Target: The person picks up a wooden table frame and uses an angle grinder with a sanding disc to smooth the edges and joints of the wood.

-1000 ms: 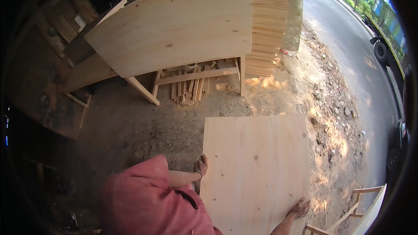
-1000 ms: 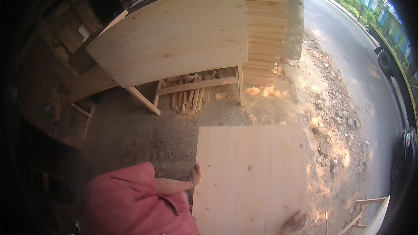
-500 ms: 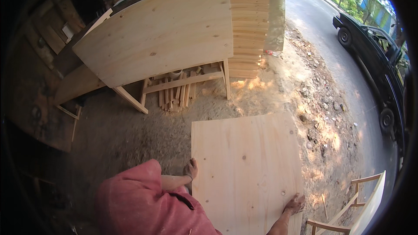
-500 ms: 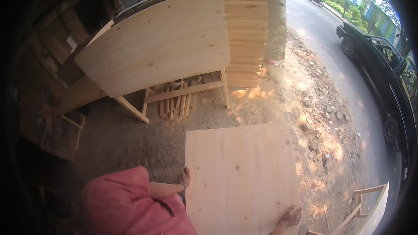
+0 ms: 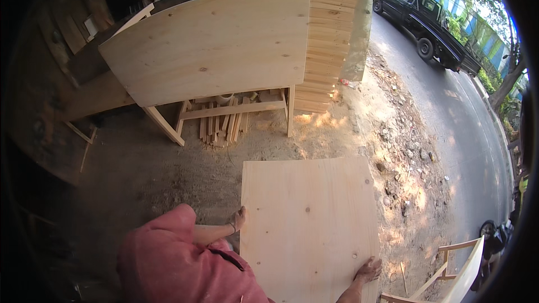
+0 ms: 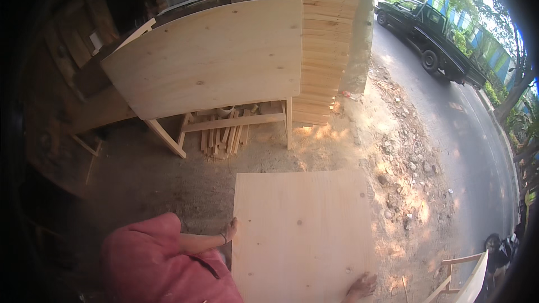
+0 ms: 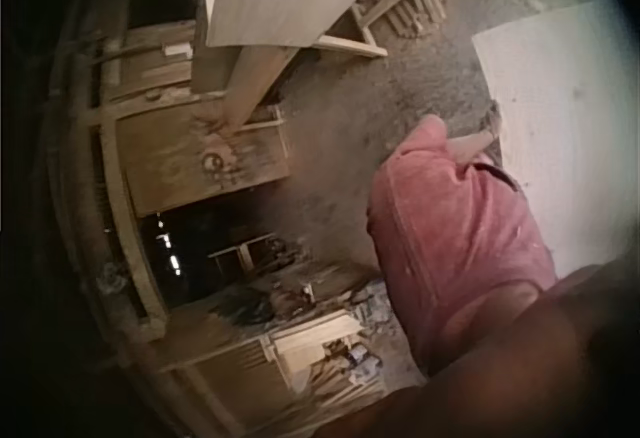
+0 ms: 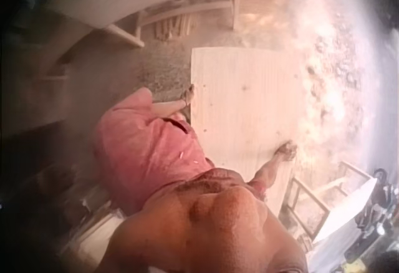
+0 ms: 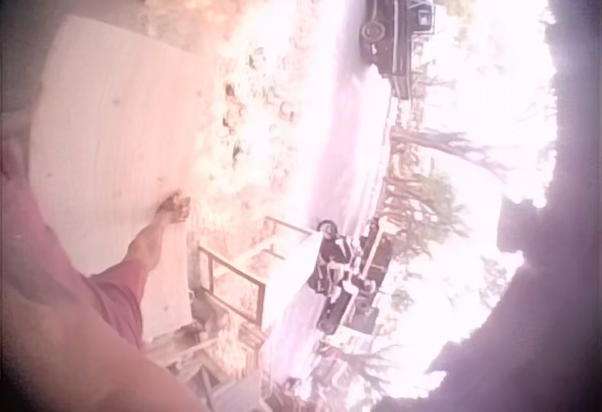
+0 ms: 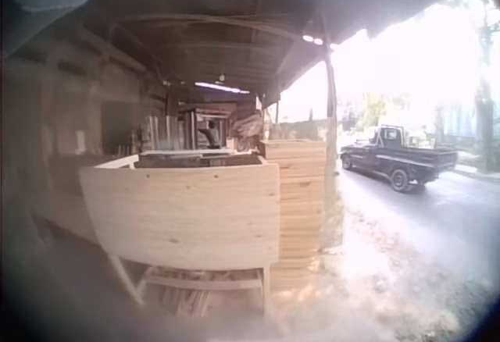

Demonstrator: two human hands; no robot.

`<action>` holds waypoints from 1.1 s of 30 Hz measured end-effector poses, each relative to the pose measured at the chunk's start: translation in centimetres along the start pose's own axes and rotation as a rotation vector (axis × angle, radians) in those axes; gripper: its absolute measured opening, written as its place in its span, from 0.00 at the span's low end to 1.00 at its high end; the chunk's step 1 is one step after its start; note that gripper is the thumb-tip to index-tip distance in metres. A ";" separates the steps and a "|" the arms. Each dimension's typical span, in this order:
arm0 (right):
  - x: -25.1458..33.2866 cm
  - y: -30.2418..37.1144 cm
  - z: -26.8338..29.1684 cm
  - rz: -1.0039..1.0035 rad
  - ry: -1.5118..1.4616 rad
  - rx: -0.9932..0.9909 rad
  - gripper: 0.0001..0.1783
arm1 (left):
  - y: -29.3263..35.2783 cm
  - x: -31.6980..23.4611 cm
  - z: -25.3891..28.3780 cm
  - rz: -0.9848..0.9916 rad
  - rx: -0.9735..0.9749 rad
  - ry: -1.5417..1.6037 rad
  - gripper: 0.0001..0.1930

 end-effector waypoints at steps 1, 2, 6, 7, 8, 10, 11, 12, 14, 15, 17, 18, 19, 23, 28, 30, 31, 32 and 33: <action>0.5 0.4 -0.2 -0.001 0.012 -0.015 0.38 | 0.2 0.4 -0.4 0.030 0.047 -0.027 0.25; 0.8 0.3 0.1 -0.002 0.024 -0.031 0.38 | 0.5 0.9 -0.7 0.058 0.094 -0.054 0.25; 1.4 1.3 0.2 0.015 -0.005 -0.009 0.39 | 0.4 3.6 0.8 0.158 0.267 -0.228 0.30; 1.1 1.1 -0.1 0.004 -0.003 0.005 0.39 | 0.5 3.5 1.2 0.157 0.199 -0.177 0.32; 0.5 0.8 -0.6 -0.008 -0.003 0.018 0.39 | 0.5 3.4 1.4 0.153 0.130 -0.127 0.33; -0.1 0.8 -1.7 -0.030 -0.012 0.034 0.39 | 0.3 3.9 1.9 0.201 0.082 -0.087 0.37; -0.4 0.3 -2.0 -0.040 -0.015 0.024 0.38 | 0.5 3.7 1.6 0.254 0.111 -0.084 0.39; -0.5 0.2 -2.0 -0.051 -0.018 0.018 0.38 | 0.8 3.1 1.7 0.308 0.140 -0.084 0.40; -0.3 0.2 -1.8 -0.043 -0.016 0.019 0.39 | 1.2 2.2 2.3 0.337 0.110 -0.113 0.41; 0.0 0.4 -1.7 -0.036 -0.016 0.022 0.39 | 1.5 1.8 2.6 0.354 0.093 -0.128 0.42; 0.4 0.8 -0.9 -0.056 0.003 0.033 0.40 | 2.1 0.6 3.4 0.400 0.005 -0.102 0.42; 0.3 1.1 -0.7 -0.072 0.012 0.039 0.40 | 2.3 -0.2 3.7 0.419 -0.035 -0.092 0.42; 0.1 0.9 -1.3 -0.066 0.014 0.045 0.41 | 2.5 -0.8 4.1 0.447 -0.042 -0.095 0.42; -0.4 0.1 -2.4 -0.019 0.023 0.027 0.43 | 2.6 -1.1 4.2 0.471 -0.034 -0.055 0.41; -0.2 -0.4 -2.8 -0.011 0.064 0.045 0.47 | 1.7 1.8 3.2 0.466 0.043 -0.127 0.40; -1.8 -1.1 -4.0 0.000 0.072 -0.004 0.48 | 1.6 1.2 2.5 0.470 0.094 -0.117 0.40; -2.7 -1.5 -4.9 -0.020 -0.009 0.009 0.48 | 1.5 0.6 2.4 0.444 0.099 -0.103 0.40; -2.7 -1.8 -5.7 -0.026 -0.090 0.034 0.48 | 1.8 0.5 2.9 0.430 0.091 -0.093 0.40; -2.7 -2.2 -6.4 -0.031 -0.171 0.059 0.49 | 2.0 0.4 3.2 0.416 0.083 -0.083 0.40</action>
Point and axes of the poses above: each hand's wrist, its own y-axis away from the middle knuckle, its own z-axis out of the back of the hand, x = y × z, the point moved 9 cm from there along -y, towards the middle knuckle, and after that the axes turned 3 degrees about x, right-handed, at the moved point
